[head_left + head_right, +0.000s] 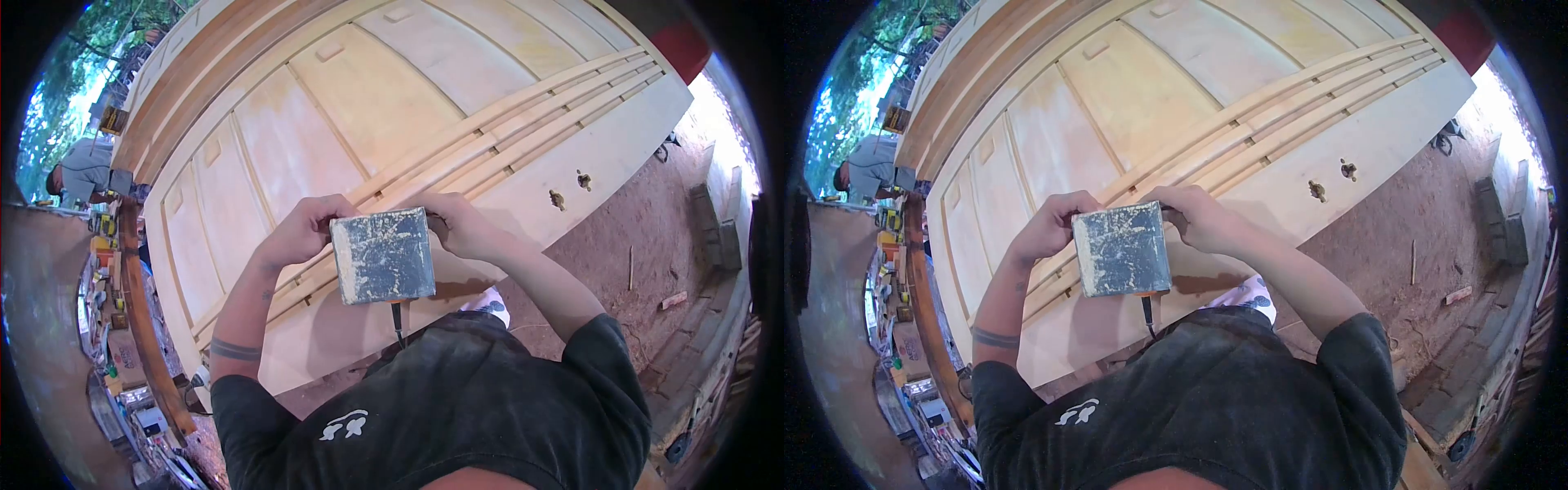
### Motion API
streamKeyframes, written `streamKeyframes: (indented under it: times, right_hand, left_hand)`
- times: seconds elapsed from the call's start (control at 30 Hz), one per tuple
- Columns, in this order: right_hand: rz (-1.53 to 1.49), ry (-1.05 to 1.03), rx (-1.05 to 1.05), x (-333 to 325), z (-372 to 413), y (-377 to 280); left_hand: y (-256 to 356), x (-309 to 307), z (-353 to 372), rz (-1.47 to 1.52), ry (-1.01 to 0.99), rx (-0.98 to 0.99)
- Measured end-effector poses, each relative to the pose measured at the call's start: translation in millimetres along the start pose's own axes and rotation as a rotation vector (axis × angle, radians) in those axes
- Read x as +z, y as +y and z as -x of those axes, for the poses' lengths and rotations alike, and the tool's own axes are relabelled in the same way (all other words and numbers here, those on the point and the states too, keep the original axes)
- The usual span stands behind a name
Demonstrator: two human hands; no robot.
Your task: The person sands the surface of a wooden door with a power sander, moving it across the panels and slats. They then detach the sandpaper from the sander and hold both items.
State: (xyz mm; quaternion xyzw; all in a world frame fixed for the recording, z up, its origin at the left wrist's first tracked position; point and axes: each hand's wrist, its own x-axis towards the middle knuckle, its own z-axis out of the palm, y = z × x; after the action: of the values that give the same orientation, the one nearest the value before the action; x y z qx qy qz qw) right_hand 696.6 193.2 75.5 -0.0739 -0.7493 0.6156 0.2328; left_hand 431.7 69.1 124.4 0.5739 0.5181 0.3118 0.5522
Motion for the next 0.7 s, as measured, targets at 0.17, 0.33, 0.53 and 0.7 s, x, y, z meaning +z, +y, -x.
streamKeyframes:
  times: [0.17,0.33,0.53,0.7]
  right_hand:
    - [0.220,-0.075,0.060,-3.8,-9.0,1.6]
    - [-0.009,-0.004,0.168,8.4,-3.6,-24.6]
    - [-0.215,0.197,0.056,34.7,8.7,-22.4]
    - [-0.173,0.297,0.165,39.8,-1.7,-33.1]
  left_hand:
    - [-1.8,5.1,9.2,-0.055,0.123,-0.026]
    - [1.0,26.3,41.9,0.211,0.440,0.063]
    - [6.6,73.0,56.9,0.518,0.700,0.044]
    - [10.0,87.7,42.6,0.110,0.862,-0.062]
